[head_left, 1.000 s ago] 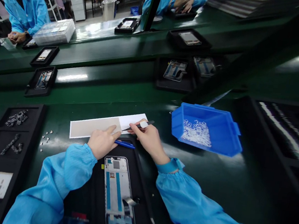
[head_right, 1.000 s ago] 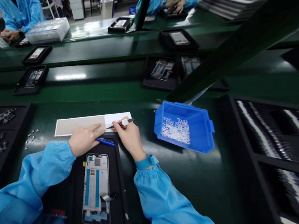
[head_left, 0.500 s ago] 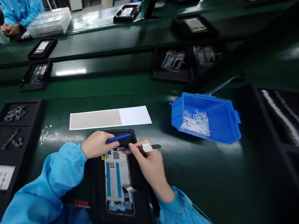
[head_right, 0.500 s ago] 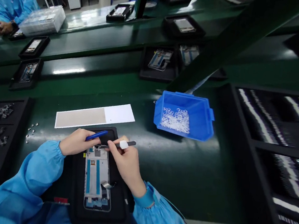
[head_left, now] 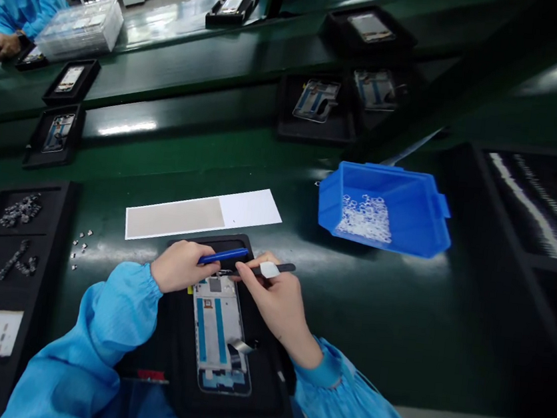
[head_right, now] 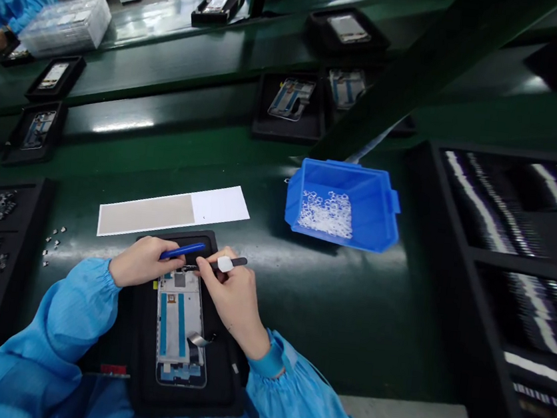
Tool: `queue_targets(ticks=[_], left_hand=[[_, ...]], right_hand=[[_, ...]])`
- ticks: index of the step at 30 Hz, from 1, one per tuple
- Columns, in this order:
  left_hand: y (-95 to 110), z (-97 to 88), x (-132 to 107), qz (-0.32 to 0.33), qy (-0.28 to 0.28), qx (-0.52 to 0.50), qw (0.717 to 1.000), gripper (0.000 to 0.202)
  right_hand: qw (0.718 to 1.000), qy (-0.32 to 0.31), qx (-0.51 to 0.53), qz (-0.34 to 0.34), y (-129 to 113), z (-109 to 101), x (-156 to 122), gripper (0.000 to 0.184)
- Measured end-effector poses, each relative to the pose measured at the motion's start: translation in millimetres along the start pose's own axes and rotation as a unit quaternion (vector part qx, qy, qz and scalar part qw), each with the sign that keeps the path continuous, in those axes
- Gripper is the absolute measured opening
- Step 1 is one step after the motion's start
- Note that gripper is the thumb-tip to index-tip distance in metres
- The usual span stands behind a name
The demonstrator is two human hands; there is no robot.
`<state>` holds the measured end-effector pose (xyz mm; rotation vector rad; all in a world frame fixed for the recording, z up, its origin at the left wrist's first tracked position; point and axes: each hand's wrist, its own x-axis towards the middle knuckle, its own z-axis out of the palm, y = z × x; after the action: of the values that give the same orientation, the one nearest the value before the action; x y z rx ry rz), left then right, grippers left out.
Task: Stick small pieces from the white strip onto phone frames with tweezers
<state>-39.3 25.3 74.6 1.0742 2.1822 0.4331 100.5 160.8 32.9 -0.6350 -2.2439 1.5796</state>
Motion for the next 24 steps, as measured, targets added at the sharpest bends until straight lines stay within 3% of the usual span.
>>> queue_targets(ticks=[12,20,24], left_hand=[[5,0.2,-2,-0.023,0.003,0.010,1.000,0.017],[12,4.6,-3,-0.053,0.004,0.091,0.994,0.017],[14,4.8,-5,-0.056,0.005,0.111,0.992,0.017]], right_hand=[[1.000,-0.009,-0.017,-0.005,2,0,1,0.035],[0.999,0.002,-0.032,-0.029,-3,-2,2,0.030],[0.999,0.005,0.008,-0.032,0,-3,-1,0.028]])
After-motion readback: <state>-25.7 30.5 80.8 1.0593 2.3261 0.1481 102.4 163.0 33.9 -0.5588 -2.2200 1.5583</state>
